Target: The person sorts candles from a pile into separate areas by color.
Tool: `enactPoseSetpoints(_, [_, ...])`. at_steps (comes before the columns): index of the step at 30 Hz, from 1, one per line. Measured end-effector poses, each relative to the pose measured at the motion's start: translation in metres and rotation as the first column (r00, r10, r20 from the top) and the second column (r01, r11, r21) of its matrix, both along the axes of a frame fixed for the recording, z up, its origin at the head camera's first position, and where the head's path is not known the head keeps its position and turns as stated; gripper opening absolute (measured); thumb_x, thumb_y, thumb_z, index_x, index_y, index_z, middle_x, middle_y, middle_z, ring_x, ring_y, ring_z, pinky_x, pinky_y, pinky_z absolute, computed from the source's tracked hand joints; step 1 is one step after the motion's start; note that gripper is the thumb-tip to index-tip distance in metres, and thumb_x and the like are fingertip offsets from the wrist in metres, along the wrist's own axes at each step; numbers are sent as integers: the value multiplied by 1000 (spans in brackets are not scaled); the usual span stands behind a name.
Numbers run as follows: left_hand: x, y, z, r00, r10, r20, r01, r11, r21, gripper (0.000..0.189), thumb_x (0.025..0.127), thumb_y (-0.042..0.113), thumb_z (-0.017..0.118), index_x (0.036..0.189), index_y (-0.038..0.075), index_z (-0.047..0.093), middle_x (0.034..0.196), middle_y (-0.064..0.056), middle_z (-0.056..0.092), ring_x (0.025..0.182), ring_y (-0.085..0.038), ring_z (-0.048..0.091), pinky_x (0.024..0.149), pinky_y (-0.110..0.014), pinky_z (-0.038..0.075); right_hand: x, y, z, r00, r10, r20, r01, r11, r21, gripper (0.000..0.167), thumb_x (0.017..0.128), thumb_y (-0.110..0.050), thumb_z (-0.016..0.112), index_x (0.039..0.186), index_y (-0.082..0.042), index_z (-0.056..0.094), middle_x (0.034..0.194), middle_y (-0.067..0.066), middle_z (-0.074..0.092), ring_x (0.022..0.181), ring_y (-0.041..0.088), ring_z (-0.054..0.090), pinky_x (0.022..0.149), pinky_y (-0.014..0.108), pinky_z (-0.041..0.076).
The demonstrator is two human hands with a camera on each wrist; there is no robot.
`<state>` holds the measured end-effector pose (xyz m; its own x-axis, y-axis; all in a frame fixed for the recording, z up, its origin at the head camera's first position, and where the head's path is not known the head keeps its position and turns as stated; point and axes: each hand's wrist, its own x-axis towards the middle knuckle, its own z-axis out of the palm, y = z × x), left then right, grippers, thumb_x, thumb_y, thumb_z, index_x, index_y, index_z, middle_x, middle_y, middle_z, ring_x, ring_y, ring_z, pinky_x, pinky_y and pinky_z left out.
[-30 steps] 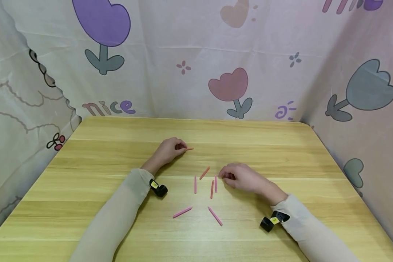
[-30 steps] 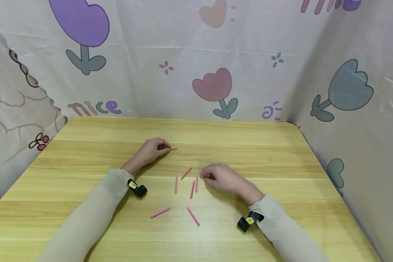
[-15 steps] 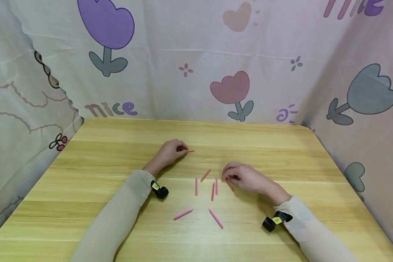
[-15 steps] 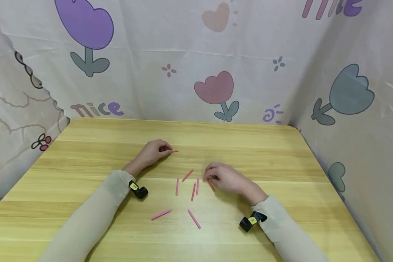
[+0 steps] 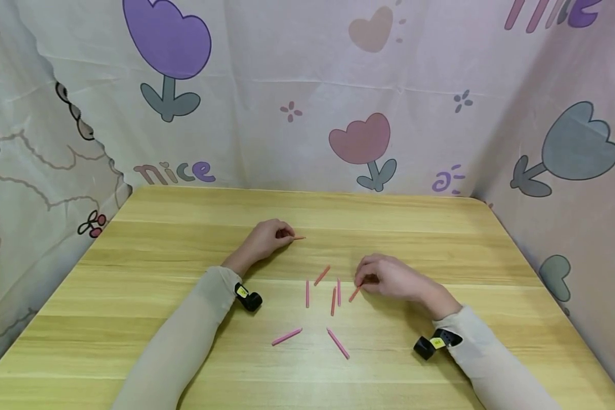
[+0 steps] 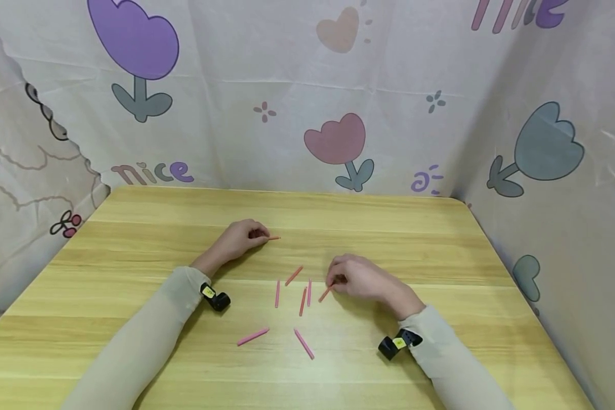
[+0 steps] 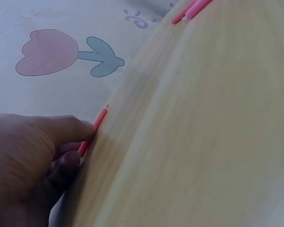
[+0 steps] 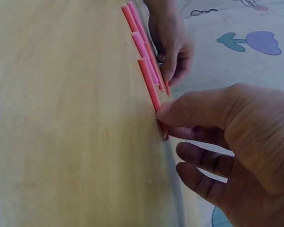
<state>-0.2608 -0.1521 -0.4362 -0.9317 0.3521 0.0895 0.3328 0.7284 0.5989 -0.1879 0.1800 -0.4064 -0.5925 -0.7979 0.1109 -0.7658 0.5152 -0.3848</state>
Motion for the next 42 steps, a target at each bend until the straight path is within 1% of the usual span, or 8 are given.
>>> enactPoseSetpoints(6, [-1,-4,7,999,-32,15,33,999,-16,17,92,19,70,104,8,74,91,-2,66,79,-17,55,73,-31,48,-1,1,3,1000,20,23,-21,999,45,13,84,-6,72,89,-17,71,88,-9,59,75,7,53,68,22,48])
enactPoseSetpoints(10, [2,-7,9,998,-50,27,51,998,-35,19,92,18,70,107,7,74,91,-1,66,78,-16,56,73,-31,48,0,1,4,999,14,46,-17,997,70,15,83,-4,70,88,-18,68,86,-9,56,74,8,52,67,22,47])
enactPoseSetpoints(14, [4,-10,9,998,-56,30,57,998,-33,16,92,17,70,105,8,74,91,-1,66,78,-16,54,72,-31,47,2,1,3,998,-8,60,3,996,84,15,83,-3,70,88,-17,67,85,-9,55,74,7,51,67,22,46])
enactPoseSetpoints(20, [1,-12,0,999,-34,12,34,999,7,13,92,19,70,100,11,75,91,1,66,78,-16,54,72,-32,46,3,2,3,995,-51,85,43,995,93,14,84,-5,71,87,-18,66,81,-12,54,70,3,48,62,22,45])
enactPoseSetpoints(25, [-4,-14,-6,1000,-20,-2,20,999,46,13,93,21,70,99,13,76,93,1,67,82,-15,57,76,-33,48,0,2,7,989,-106,99,100,993,61,13,86,-7,72,89,-18,67,78,-15,55,69,4,50,61,23,47])
enactPoseSetpoints(30, [-4,-18,-7,1000,0,-5,0,998,63,12,91,21,71,98,13,77,92,1,68,83,-16,58,78,-35,49,-5,-7,13,984,-148,98,146,989,25,10,88,-9,70,93,-17,67,79,-14,58,70,5,52,62,24,47])
enactPoseSetpoints(35, [-4,-19,-8,1000,27,1,-27,996,83,12,91,22,72,97,14,78,90,1,66,82,-16,57,77,-34,48,-9,-17,18,980,-171,102,171,985,7,10,88,-7,68,95,-14,67,80,-12,58,72,7,53,65,26,49])
enactPoseSetpoints(42, [-3,-16,-7,999,49,17,-51,994,96,15,91,24,72,98,13,77,90,1,66,83,-17,57,77,-35,48,-20,-30,19,972,-200,121,205,979,-22,9,87,-8,66,95,-12,68,79,-9,59,73,9,55,66,28,49])
